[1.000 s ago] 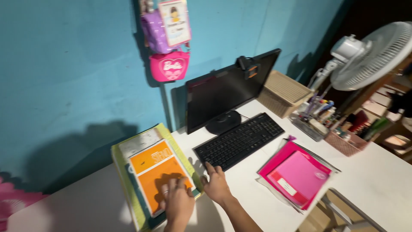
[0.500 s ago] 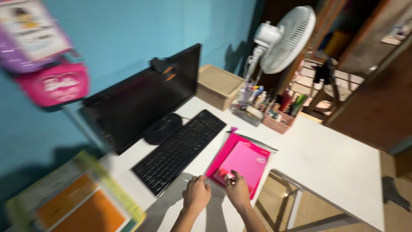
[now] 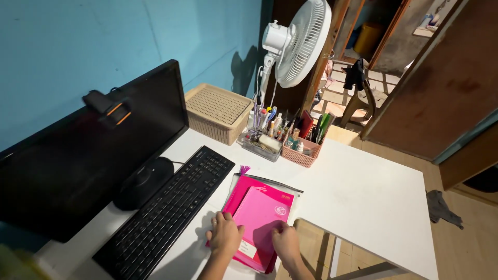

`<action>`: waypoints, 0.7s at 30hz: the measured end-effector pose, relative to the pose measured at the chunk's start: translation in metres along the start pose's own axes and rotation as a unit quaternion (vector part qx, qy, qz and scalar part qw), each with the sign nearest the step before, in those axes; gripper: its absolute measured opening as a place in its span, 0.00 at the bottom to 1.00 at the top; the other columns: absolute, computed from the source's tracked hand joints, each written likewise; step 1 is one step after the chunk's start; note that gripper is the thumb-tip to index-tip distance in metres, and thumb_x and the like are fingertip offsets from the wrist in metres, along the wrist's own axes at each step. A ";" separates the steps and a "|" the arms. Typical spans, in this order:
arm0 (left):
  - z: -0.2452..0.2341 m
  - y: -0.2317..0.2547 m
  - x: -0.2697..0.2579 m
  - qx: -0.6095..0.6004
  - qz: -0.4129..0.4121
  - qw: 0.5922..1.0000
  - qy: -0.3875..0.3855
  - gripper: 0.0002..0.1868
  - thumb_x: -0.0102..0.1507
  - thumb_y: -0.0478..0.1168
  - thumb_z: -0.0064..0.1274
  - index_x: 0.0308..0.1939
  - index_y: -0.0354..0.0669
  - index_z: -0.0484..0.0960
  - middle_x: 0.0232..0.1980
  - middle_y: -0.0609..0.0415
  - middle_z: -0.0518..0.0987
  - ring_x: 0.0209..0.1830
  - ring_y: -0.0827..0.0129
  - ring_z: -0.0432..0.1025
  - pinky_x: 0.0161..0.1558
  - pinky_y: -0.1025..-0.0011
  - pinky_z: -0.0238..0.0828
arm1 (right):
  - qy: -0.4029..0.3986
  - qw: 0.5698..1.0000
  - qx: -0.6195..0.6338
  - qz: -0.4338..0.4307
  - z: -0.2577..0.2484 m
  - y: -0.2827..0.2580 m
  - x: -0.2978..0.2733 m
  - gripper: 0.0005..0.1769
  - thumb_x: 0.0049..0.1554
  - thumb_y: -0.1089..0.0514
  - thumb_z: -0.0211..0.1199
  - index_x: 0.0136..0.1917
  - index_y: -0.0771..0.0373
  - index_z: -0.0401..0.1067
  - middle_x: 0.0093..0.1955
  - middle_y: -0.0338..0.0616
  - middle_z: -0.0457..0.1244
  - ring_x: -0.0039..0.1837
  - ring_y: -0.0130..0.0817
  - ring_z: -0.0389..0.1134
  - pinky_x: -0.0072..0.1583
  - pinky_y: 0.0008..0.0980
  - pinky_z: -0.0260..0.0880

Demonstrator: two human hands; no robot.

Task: The person sorts and stacks yellow and white papers, places them into a yellow folder, and arranges notebooks and a book on the desk. They then wipe the desk surface with a cloth.

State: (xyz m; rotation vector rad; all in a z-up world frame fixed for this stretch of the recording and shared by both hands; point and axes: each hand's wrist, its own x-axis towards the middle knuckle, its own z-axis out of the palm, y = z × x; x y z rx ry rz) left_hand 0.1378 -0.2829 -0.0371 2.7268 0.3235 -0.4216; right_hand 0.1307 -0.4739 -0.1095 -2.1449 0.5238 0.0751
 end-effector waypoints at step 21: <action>0.002 0.008 0.040 -0.067 -0.133 0.986 -0.075 0.52 0.55 0.67 0.70 0.68 0.40 0.61 0.71 0.44 0.66 0.72 0.55 0.62 0.68 0.44 0.58 | 0.016 0.991 0.095 0.088 -0.019 0.003 0.002 0.27 0.55 0.57 0.63 0.67 0.69 0.68 0.56 0.55 0.71 0.58 0.46 0.75 0.60 0.39 0.72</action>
